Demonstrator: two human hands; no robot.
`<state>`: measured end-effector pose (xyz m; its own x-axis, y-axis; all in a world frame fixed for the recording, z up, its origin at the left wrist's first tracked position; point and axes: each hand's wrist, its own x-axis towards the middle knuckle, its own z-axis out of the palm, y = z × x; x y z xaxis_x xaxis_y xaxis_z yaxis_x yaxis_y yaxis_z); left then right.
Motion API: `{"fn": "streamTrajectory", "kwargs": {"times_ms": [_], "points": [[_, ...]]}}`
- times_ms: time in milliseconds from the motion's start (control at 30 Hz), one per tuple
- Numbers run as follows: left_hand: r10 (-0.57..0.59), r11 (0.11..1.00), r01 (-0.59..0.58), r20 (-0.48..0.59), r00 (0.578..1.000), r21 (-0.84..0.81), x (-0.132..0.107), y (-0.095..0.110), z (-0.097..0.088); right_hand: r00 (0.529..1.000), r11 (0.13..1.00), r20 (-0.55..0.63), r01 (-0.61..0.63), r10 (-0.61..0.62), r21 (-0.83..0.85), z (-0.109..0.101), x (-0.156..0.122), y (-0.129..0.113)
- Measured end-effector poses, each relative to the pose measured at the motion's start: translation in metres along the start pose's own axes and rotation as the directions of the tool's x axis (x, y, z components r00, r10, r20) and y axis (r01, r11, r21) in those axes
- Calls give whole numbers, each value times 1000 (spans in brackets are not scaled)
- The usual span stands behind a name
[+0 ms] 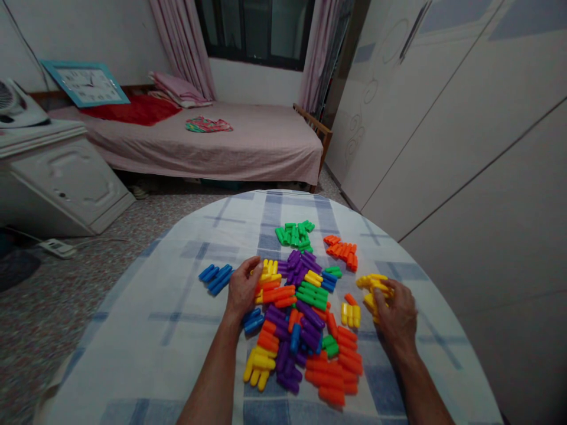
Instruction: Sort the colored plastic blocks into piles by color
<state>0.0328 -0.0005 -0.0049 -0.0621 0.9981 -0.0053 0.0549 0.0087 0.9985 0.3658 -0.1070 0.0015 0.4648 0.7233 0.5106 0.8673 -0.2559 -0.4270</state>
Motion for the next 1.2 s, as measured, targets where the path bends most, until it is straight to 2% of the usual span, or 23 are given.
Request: {"fn": "streamTrajectory", "kwargs": {"times_ms": [200,467,600,700,800,1000,1200], "points": [[12,1000,-12,2,1000,28,1,-1,0,999,999,31,-44,44,5,3,0,1],[6,1000,-6,0,1000,10,2,-4,1,992,997,116,65,-59,-45,4,-1,-8],[-22,998,20,-26,999,-57,1,-2,1,991,986,58,130,-124,-105,2,0,-11],[-26,996,23,-36,999,-81,0,0,1,967,953,41,254,-251,-166,-1,1,-19],[-10,999,9,-23,1000,-41,1,-2,1,927,906,117,373,-355,-201,-2,0,-24],[11,999,-11,-3,1000,38,2,-6,-1,885,866,272,442,-378,-234,1,-2,-19],[11,999,-10,-3,1000,50,2,-4,0,879,856,283,454,-384,-248,1,-1,-20]]}}
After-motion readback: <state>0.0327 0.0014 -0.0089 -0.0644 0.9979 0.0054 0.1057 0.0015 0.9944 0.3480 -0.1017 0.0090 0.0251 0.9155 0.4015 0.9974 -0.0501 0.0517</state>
